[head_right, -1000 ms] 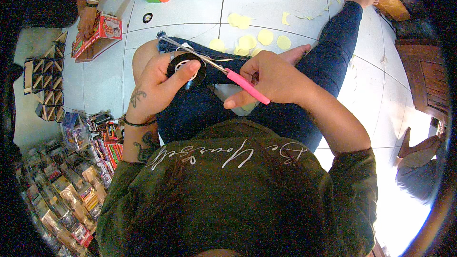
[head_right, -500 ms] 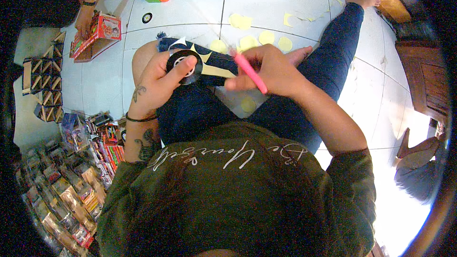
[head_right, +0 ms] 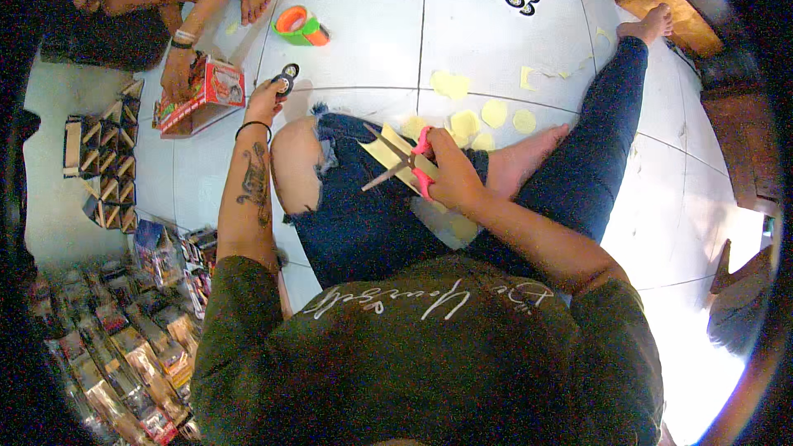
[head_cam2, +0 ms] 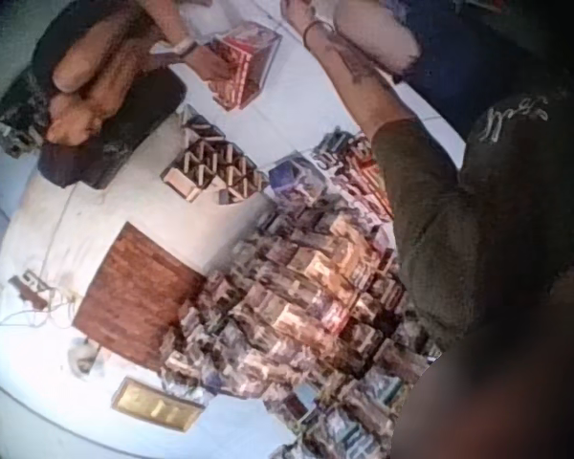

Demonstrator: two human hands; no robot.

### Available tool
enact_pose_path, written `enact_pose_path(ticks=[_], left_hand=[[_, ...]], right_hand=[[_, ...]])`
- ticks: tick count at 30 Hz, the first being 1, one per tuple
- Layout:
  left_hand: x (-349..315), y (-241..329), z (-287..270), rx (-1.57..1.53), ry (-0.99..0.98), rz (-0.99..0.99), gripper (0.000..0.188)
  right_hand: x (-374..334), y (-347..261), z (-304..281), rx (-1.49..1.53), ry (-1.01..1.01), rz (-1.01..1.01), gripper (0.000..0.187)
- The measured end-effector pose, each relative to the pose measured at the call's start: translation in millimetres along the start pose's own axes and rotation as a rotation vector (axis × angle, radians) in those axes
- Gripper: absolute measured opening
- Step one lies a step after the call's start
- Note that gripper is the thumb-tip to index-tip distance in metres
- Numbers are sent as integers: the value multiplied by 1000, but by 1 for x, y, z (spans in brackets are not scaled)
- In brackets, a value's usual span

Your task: The person sits on the floor and uses pink-handled scissors to cut out circular paper wheel designs from a printed sheet. They hold the paper with one hand and carefully cut around the perimeter of each wheel, placing the cut pieces on the floor.

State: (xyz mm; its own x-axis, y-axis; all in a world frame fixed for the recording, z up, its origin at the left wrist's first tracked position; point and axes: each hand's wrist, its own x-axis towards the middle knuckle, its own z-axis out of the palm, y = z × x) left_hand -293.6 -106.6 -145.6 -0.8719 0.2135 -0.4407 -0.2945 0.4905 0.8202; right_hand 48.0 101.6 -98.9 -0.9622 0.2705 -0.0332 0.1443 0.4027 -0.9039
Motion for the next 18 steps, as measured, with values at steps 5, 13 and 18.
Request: enact_pose_path(ticks=[5, 13, 18], left_hand=[[71, -50, -4, -278, 105, -197, 29], [-83, -6, 3, 73, 343, 634, 26], [-235, 42, 74, 77, 79, 726, 21]], right_hand=[[-1, 0, 8, -18, 60, -4, 41], [5, 9, 8, 497, 24, 207, 44], [15, -30, -27, 887, -26, 303, 39]])
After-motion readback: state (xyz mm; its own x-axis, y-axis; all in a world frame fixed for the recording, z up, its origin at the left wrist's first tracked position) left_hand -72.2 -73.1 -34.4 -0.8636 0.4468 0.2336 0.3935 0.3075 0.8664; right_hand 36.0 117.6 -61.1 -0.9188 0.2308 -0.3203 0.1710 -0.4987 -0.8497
